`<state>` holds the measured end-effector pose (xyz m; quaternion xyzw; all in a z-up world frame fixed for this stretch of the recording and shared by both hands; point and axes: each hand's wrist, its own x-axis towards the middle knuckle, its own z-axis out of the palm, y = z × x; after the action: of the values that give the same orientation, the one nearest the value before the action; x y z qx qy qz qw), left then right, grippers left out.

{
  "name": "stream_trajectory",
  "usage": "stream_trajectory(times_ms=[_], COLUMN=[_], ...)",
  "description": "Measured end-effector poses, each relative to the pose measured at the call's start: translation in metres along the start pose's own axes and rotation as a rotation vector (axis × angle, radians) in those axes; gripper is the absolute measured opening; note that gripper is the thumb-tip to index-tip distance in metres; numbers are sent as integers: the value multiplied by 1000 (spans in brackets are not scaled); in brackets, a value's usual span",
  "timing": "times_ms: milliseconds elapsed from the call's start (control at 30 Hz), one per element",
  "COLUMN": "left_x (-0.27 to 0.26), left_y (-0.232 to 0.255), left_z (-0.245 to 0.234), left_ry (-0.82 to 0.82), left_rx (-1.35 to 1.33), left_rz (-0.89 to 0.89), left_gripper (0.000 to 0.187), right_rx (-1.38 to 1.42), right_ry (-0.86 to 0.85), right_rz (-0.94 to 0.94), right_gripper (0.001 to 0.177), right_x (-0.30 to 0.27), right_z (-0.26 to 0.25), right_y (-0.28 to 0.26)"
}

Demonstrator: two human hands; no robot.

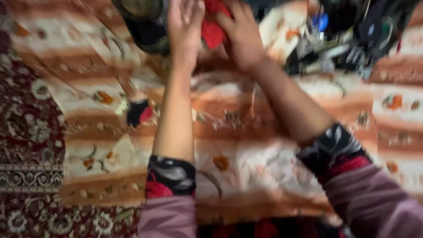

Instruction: The person wipes down several light bulbs and small electronic components by hand with a red cloth before placing them back into a tool box.

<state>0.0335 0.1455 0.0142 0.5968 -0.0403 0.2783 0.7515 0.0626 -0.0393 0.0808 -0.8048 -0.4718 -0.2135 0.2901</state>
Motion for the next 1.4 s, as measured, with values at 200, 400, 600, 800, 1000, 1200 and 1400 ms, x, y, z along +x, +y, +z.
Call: stream_trajectory(times_ms=[200,400,600,800,1000,1200,1400], left_x=[-19,-22,-40,-28,-27,-67,-96], left_y=[10,30,67,62,24,-39,-62], left_z=[30,32,53,87,147,226,294], left_ry=[64,-28,-126,-294,-490,-438,-705], left_rx=[898,571,1339,788,608,586,1014], left_rz=[223,149,455,-79,-193,-206,-331], left_gripper=[38,40,47,19,15,24,30], right_rx=[-300,-404,-511,-717,-1136,-413,-45], right_ry=[-162,-266,-387,-719,-783,-135,-192], right_rz=[56,5,-45,37,207,698,1087], right_gripper=[31,31,27,18,30,44,61], right_x=[11,21,9,10,-50,-179,-183], right_z=[20,15,2,-55,-91,-145,-165], right_y=[-1,-13,18,58,93,113,118])
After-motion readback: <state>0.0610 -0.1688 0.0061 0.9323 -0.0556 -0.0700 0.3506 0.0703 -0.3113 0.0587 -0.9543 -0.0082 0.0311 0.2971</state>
